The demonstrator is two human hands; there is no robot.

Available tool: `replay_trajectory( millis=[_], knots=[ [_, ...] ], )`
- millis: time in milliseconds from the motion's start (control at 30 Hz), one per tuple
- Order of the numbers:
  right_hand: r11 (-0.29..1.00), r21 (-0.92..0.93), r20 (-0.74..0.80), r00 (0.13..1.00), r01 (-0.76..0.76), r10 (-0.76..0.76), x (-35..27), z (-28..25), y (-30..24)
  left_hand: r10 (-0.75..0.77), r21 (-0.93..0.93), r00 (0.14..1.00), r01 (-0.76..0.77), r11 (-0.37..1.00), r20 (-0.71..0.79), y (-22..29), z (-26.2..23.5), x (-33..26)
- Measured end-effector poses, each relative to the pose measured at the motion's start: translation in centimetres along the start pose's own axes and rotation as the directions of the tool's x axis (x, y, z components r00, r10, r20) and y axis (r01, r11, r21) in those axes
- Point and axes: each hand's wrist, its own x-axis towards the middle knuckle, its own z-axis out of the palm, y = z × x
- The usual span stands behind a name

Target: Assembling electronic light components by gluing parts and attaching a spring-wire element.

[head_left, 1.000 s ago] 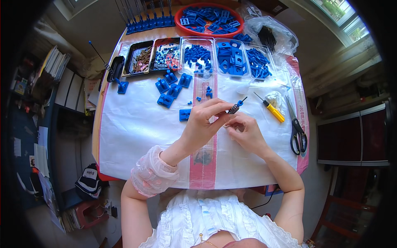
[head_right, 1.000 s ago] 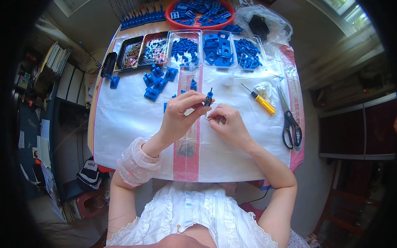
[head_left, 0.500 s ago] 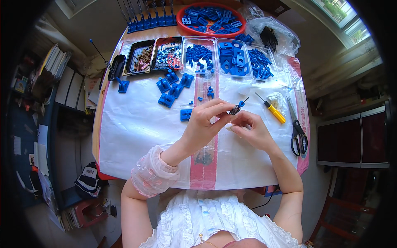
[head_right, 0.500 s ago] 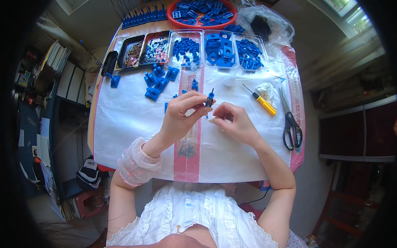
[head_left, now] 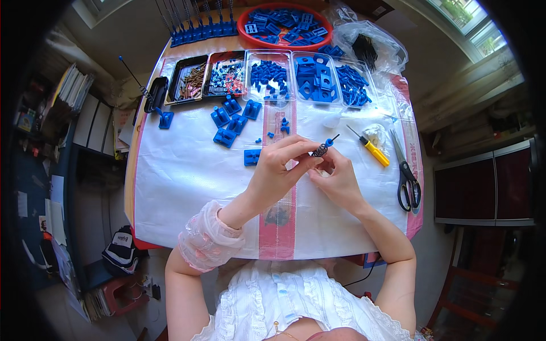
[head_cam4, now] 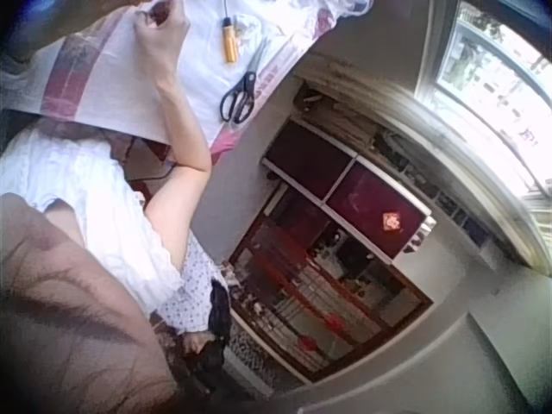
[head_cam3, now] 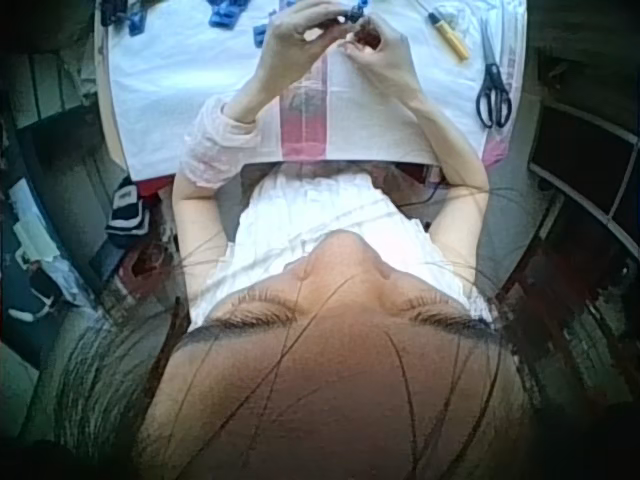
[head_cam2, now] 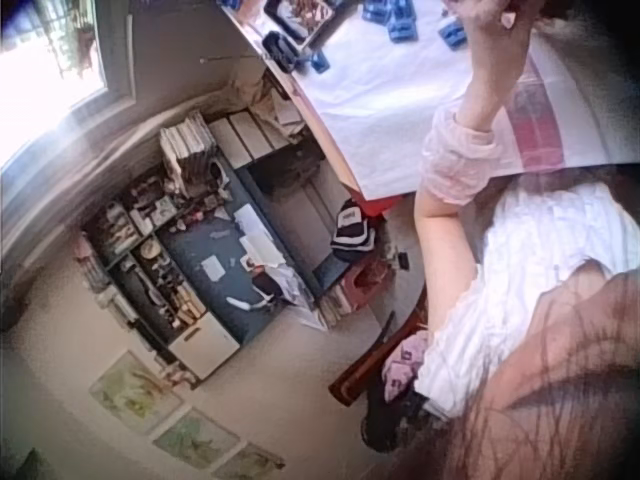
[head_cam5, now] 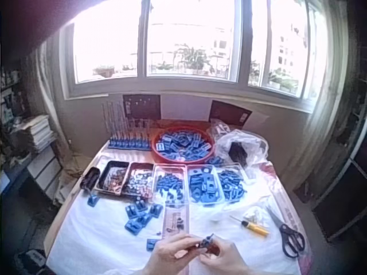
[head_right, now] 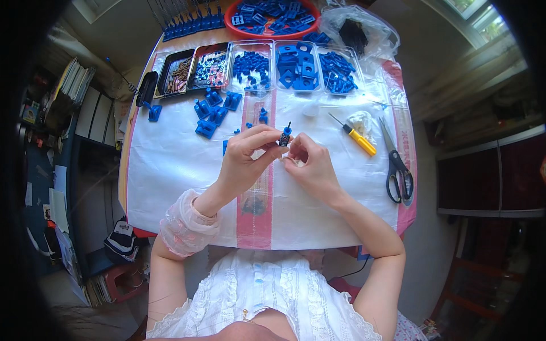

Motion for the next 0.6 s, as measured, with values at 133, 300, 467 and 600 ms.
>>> replay_trajectory(
  millis=[133, 300, 467, 600],
  knots=[
    [1.0, -0.028, -0.015, 1.0, -0.007, 0.007, 0.1, -0.1, 0.6, 0.001, 0.001, 1.0, -0.001, 1.0, -0.008, -0.1, 0.0, 0.0],
    [0.995, -0.1, -0.049, 0.999, -0.022, 0.017, 0.2, -0.3, 1.0, 0.004, 0.018, 1.0, -0.004, 1.0, -0.018, -0.2, 0.0, 0.0],
    [0.994, 0.082, -0.033, 0.997, -0.069, 0.072, 0.3, -0.5, 1.1, 0.029, 0.029, 0.999, -0.028, 0.999, -0.029, -0.4, 0.1, -0.1],
    [0.995, 0.054, 0.026, 0.996, -0.081, 0.08, 0.3, -0.5, 0.6, 0.02, 0.027, 0.999, -0.019, 0.999, -0.029, -0.2, 0.1, 0.0]
  ],
)
